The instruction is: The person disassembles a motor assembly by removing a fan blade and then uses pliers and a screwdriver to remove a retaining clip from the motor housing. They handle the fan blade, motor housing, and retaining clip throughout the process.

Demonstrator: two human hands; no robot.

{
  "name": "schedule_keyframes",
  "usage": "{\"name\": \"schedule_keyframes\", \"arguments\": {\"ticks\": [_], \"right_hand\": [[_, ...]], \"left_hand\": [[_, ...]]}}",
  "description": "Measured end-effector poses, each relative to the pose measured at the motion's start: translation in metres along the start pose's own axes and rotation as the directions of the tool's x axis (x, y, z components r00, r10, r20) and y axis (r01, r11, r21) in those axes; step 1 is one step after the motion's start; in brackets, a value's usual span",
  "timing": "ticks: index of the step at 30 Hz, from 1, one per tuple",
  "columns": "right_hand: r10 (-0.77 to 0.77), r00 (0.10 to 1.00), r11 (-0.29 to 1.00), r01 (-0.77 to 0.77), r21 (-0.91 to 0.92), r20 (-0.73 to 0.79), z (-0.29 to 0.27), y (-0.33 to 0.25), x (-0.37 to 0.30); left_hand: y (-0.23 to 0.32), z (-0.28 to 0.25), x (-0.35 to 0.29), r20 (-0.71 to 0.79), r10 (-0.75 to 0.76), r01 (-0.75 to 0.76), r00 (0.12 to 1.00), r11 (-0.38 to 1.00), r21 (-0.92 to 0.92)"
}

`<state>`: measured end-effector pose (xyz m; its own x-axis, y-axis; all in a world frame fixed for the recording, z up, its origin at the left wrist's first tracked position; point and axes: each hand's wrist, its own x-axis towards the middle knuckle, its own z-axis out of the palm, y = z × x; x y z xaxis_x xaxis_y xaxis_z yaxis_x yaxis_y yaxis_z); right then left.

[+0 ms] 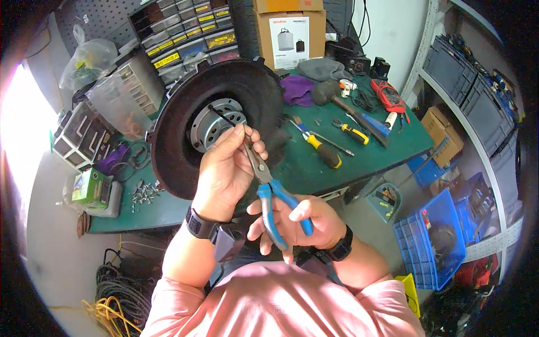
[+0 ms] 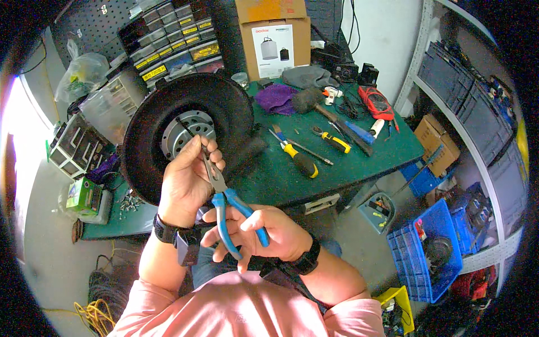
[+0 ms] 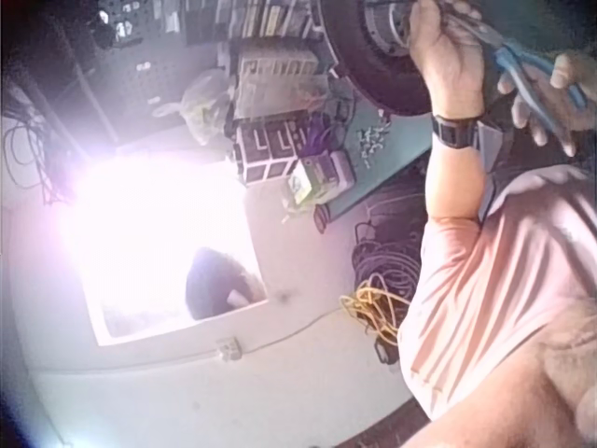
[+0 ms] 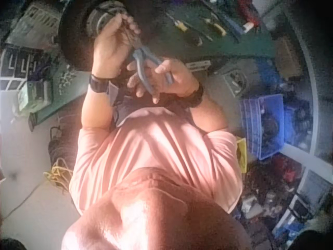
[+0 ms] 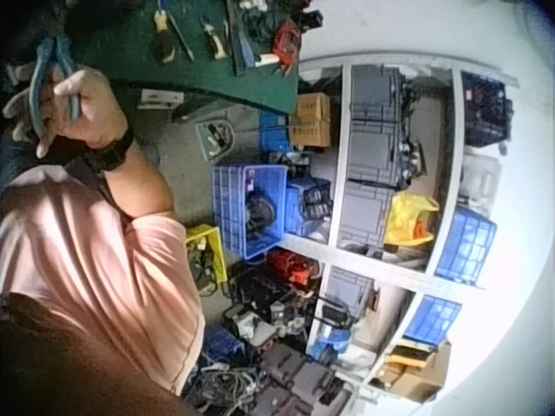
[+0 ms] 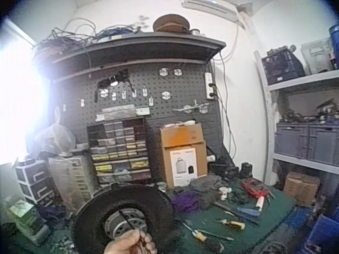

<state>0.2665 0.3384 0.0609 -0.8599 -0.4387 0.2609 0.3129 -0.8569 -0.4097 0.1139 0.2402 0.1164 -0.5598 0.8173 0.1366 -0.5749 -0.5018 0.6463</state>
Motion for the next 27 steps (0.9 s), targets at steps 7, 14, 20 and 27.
{"name": "schedule_keyframes", "arguments": {"ticks": [7,14,20,27], "right_hand": [[0.023,0.999,0.999,-0.024,-0.026,-0.038,0.003,-0.003,0.000],[-0.049,0.999,0.998,0.050,0.041,-0.014,0.004,0.003,0.001],[-0.067,0.994,0.998,0.068,0.013,-0.090,0.013,0.003,-0.001],[-0.014,0.986,1.000,0.018,0.024,-0.168,0.018,-0.005,-0.005]], "left_hand": [[-0.001,-0.002,0.001,0.005,0.016,-0.015,1.000,1.000,-0.025],[-0.002,-0.001,0.001,-0.002,0.022,-0.022,1.000,1.000,-0.011],[-0.002,0.000,0.001,0.010,0.017,-0.017,1.000,0.999,0.032],[0.004,0.017,-0.010,-0.161,0.075,-0.020,0.984,0.948,0.319]]}}
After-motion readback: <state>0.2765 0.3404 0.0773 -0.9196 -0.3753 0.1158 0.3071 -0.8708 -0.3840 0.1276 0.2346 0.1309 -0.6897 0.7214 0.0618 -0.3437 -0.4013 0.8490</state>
